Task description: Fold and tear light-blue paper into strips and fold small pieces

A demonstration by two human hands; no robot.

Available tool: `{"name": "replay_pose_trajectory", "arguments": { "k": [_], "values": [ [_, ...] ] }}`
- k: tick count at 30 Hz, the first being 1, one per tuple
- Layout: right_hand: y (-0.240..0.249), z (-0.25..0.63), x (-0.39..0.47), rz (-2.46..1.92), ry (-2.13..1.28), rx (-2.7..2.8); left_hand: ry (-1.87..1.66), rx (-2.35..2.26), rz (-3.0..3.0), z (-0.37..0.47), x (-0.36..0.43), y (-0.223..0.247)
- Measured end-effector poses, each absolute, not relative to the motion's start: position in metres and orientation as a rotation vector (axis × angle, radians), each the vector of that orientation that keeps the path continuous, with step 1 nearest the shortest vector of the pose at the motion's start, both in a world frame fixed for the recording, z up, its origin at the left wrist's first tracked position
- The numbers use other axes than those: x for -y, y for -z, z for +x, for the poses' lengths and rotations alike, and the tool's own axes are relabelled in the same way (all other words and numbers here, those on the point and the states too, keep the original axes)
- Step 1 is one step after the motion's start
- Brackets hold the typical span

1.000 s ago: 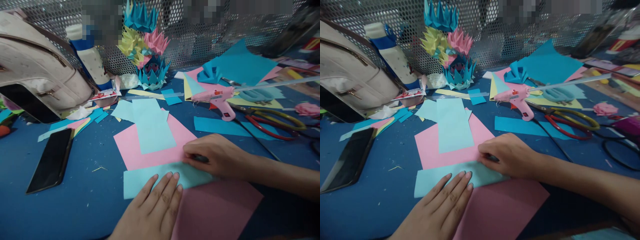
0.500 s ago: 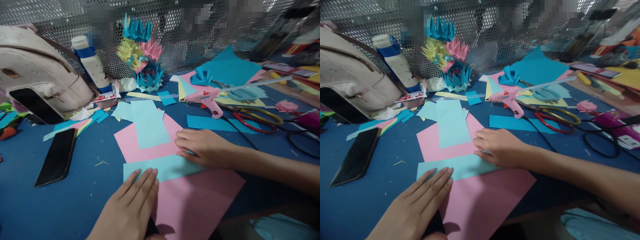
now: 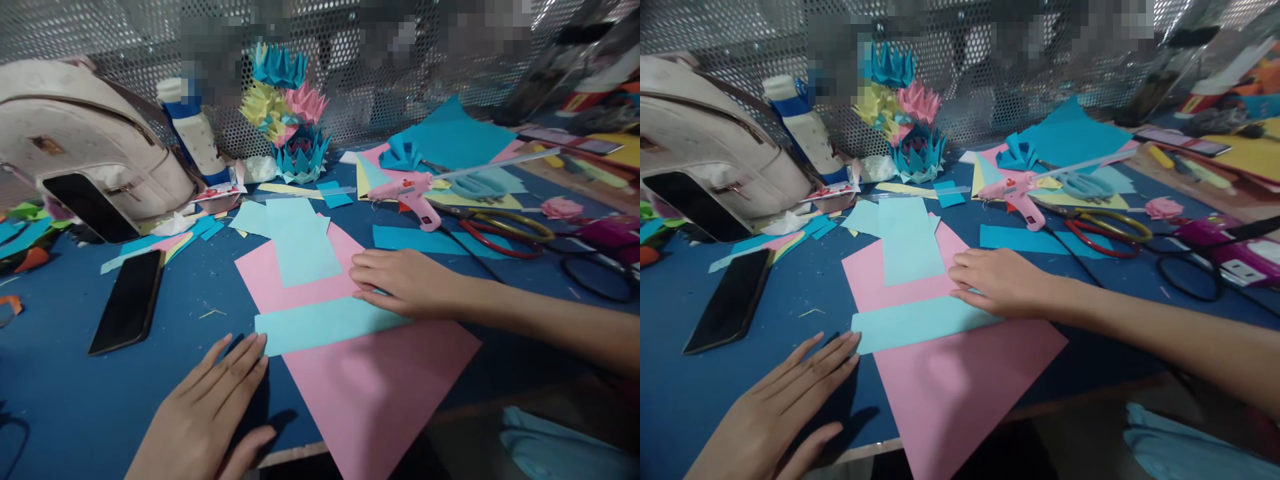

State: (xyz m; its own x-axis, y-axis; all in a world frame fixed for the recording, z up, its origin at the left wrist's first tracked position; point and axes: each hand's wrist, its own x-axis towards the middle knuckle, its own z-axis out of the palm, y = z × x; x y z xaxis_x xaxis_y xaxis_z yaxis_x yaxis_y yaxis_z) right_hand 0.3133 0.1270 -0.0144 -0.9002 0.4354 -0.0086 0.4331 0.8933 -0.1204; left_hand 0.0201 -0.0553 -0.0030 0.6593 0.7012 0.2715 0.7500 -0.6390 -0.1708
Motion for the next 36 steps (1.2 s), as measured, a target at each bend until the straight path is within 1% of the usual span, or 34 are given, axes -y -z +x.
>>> {"name": "replay_pose_trajectory", "arguments": {
  "k": [11, 16, 20, 25, 29, 36],
  "values": [
    [0.017, 0.314, -0.128, -0.63, -0.174, 3.019, 0.19, 1.189, -2.556, 0.023, 0.061, 0.007],
    [0.021, 0.316, -0.13, -0.609, -0.18, 3.002, 0.075, 1.164, -2.551, 0.023, 0.058, 0.014],
    [0.022, 0.317, -0.13, -0.596, -0.182, 2.987, 0.053, 1.197, -2.636, 0.033, 0.048, 0.013],
    [0.02, 0.318, -0.129, -0.571, -0.181, 2.99, 0.041, 1.21, -2.887, 0.06, 0.023, 0.007],
    [0.019, 0.319, -0.129, -0.551, -0.172, 2.978, -0.031, 1.099, -3.053, 0.085, -0.003, 0.0],
    [0.022, 0.322, -0.13, -0.523, -0.168, 2.956, -0.059, 0.845, -3.112, 0.115, -0.03, -0.002]
  ]
}}
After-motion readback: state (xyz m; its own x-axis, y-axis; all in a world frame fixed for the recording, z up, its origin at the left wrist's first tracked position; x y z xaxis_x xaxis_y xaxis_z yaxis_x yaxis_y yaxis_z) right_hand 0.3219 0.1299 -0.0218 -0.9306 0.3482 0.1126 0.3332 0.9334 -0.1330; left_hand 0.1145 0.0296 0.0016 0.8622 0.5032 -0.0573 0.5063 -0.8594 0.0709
